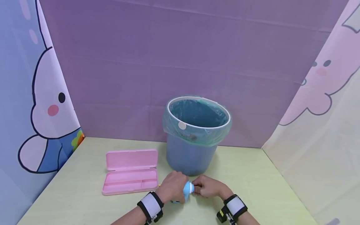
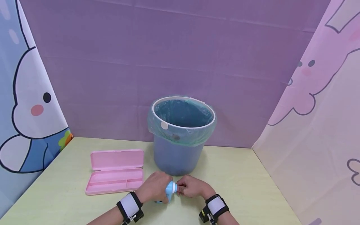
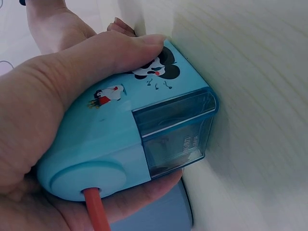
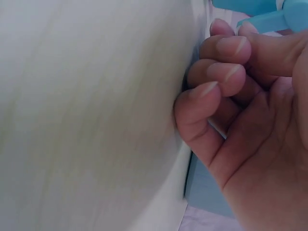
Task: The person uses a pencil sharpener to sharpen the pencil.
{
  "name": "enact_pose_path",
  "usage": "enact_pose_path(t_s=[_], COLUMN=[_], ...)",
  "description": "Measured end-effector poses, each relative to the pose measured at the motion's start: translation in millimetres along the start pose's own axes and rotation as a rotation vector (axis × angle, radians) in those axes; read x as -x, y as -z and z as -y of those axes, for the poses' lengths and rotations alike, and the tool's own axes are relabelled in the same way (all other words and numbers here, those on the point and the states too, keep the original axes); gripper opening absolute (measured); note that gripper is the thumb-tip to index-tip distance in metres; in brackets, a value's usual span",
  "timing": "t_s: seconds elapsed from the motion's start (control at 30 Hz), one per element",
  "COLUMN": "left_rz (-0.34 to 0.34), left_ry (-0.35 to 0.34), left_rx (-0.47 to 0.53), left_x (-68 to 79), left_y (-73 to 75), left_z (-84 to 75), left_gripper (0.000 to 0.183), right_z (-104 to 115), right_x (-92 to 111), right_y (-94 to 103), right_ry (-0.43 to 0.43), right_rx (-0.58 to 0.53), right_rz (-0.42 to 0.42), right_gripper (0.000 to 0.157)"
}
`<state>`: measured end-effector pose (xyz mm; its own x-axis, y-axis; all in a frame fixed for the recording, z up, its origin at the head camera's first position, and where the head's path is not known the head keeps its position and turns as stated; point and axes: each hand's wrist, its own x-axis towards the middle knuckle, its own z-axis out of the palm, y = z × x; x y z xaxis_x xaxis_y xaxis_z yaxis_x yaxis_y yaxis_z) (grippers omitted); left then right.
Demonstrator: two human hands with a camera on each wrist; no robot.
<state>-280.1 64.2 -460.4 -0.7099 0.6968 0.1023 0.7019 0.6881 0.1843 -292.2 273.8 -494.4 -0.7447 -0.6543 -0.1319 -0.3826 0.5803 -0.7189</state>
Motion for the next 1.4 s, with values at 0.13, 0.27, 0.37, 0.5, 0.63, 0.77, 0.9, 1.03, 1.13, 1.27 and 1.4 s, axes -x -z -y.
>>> enact_pose_path(t_s=[0.13,0.27,0.37,0.5,0.63,0.77,0.9,1.03,1.13,1.27,1.4], left_rz=[-0.004,0.006,0.014,0.024,0.021,0.004,0.001,0.008,-0.001,-0.020,-0.029], left_ry=[0.004,0.008,0.009,0.016,0.027,0.030,0.035,0.045,0.048,0.050,0.057], left_rx=[-0.004,0.009,0.021,0.028,0.027,0.019,0.014,0.014,0.010,0.007,0.004], left_x=[-0.5,-0.8,-1.4,-2.4,-2.9,-2.3,0.2,1.4,1.3,1.4,2.0], left_y=[-0.8,-1.1,-2.0,-3.0,-2.0,-2.3,-5.5,-6.9,-6.5,-5.1,-3.2], left_z=[0.4,0.5,0.9,1.4,0.3,-1.3,-3.0,-4.3,-4.3,-3.5,-2.9], left_gripper=[0.040,0.038,0.038,0.039,0.039,0.039,0.039,0.040,0.040,0.041,0.041], right_z=[2,0,0,2,3,4,3,2,2,5,7], right_x=[1,2,5,8,10,14,18,21,22,24,26], right_y=[-0.9,-3.2,-5.5,-7.3,-8.3,-12.0,-17.7,-21.4,-21.8,-21.9,-24.7], right_ry=[0.013,0.026,0.018,0.013,0.028,0.031,0.032,0.036,0.043,0.050,0.068], right_rx=[0.011,0.046,0.046,0.031,0.041,0.023,-0.040,-0.063,-0.069,-0.106,-0.139], right_rz=[0.003,0.005,0.010,0.019,-0.001,-0.017,0.003,0.005,0.014,0.041,0.047], right_gripper=[0.024,0.025,0.025,0.026,0.027,0.028,0.028,0.028,0.029,0.030,0.031])
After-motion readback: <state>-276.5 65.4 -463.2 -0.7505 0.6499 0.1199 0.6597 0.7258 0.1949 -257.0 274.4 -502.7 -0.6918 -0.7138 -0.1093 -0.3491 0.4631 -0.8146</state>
